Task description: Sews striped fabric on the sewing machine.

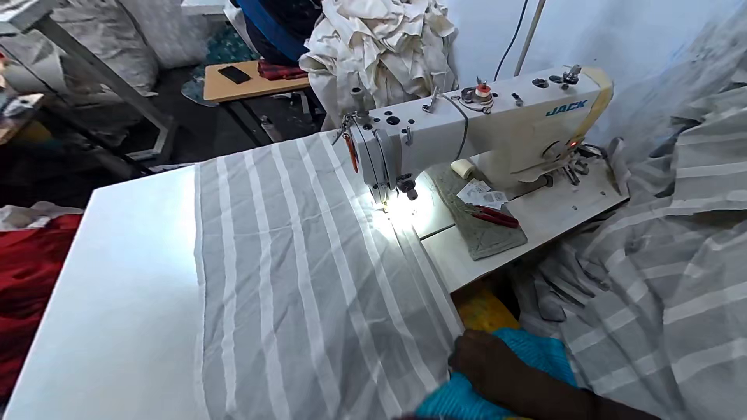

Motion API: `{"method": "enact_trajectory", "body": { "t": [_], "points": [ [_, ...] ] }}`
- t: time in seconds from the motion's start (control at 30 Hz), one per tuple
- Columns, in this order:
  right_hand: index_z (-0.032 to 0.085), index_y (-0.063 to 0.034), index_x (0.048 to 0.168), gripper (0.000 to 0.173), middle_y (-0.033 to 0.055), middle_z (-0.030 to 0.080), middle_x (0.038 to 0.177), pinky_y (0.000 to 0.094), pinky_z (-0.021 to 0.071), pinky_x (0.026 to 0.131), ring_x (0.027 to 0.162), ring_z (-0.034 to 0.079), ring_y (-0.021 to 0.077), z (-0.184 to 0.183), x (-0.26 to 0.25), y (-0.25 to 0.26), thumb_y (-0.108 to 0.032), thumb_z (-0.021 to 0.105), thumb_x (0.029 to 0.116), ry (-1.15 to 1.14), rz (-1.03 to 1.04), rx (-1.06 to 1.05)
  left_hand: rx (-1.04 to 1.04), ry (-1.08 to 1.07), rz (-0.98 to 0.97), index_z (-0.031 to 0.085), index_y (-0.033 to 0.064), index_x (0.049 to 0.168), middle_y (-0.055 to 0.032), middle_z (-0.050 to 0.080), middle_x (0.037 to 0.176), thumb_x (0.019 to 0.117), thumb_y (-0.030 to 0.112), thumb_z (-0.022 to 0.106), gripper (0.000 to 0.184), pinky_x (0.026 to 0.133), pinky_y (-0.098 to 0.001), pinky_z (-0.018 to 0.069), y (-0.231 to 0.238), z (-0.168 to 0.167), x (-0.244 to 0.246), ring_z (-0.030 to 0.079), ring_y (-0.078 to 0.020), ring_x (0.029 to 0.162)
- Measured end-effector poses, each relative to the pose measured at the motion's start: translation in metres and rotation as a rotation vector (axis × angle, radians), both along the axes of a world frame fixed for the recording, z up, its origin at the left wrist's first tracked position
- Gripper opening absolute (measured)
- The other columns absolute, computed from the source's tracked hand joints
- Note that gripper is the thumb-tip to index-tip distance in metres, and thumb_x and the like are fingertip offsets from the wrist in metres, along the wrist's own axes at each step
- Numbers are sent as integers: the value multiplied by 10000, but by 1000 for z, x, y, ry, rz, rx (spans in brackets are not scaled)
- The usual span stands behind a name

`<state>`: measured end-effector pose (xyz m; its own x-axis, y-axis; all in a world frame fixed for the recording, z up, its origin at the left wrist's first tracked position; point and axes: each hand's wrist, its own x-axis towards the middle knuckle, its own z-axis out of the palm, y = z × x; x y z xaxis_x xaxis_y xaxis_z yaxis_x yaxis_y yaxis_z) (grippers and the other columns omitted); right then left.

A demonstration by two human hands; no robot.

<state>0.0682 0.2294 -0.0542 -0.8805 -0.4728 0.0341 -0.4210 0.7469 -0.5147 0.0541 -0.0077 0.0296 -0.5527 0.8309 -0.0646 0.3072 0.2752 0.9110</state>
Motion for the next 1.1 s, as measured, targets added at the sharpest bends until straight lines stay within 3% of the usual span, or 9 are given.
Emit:
{"method": "enact_trajectory", "body": {
  "t": [0.07, 0.13, 0.17, 0.23, 0.3, 0.4, 0.47, 0.77, 1.1],
  "points": [
    [721, 20, 1083, 191, 250, 673, 1135, 614, 515, 917, 1118, 629, 456, -4, -20, -4, -60, 589, 970, -371, 3, 56, -5, 147, 248, 744, 32, 1188, -103, 764, 1120, 1054, 332, 537, 388, 928, -436, 593, 22, -19, -48, 736, -194, 1019],
    [734, -7, 1094, 211, 245, 662, 1153, 626, 515, 888, 1120, 620, 459, -2, -28, -10, -123, 590, 992, -436, 58, 97, -145, 434, 525, 731, 61, 1224, -109, 691, 1315, 1048, 257, 555, 316, 1051, -512, 507, 37, -57, -112, 652, -269, 1226],
    [736, -25, 1100, 217, 234, 662, 1152, 620, 521, 881, 1118, 621, 450, 6, -27, -10, -143, 583, 1002, -443, 73, 97, -215, 558, 572, 715, 85, 1263, -140, 586, 1461, 1031, 280, 568, 337, 1140, -609, 375, 37, -78, -138, 514, -356, 1385],
    [753, -46, 1072, 203, 209, 683, 1083, 595, 540, 833, 1054, 645, 432, 24, -18, -4, -136, 591, 989, -380, 84, 50, -315, 761, 494, 686, 203, 1340, -163, 440, 1592, 1001, 452, 552, 442, 1163, -750, 183, 27, -106, -161, 316, -441, 1509],
    [761, -51, 1013, 163, 193, 696, 999, 561, 560, 762, 967, 667, 419, 30, -7, 1, -111, 617, 966, -268, 70, 32, -313, 898, 297, 672, 319, 1358, -103, 393, 1637, 997, 637, 447, 531, 1147, -795, 159, 19, -112, -144, 256, -434, 1540],
    [753, -19, 1012, 166, 210, 695, 1023, 575, 540, 769, 985, 657, 438, 17, -8, 0, -82, 610, 959, -289, 51, 79, -163, 931, 6, 674, 308, 1329, 36, 465, 1599, 1053, 601, 343, 521, 1204, -697, 211, 17, -113, -93, 330, -305, 1534],
    [735, -8, 1011, 166, 206, 690, 1056, 577, 535, 798, 1007, 652, 430, 11, -18, -5, -63, 589, 954, -312, 19, 116, -75, 868, -69, 699, 179, 1307, 13, 544, 1536, 1086, 480, 409, 473, 1254, -553, 244, 18, -119, -70, 397, -238, 1502],
    [751, -110, 900, 133, 73, 685, 888, 442, 570, 665, 850, 678, 293, 5, -56, -23, -56, 708, 786, 157, -235, 111, -108, 918, 430, 793, 91, 1068, -62, 750, 1193, 1002, 255, 627, 243, 1072, -373, 522, 34, -115, -66, 687, -213, 1179],
    [750, -146, 961, 161, 37, 716, 973, 402, 566, 735, 902, 680, 247, -16, -113, -27, -76, 611, 921, 432, -341, 68, -157, 970, 648, 820, 121, 973, -41, 776, 1034, 951, 184, 612, 219, 886, -307, 606, 50, -114, -116, 737, -185, 1028]
  ]
}}
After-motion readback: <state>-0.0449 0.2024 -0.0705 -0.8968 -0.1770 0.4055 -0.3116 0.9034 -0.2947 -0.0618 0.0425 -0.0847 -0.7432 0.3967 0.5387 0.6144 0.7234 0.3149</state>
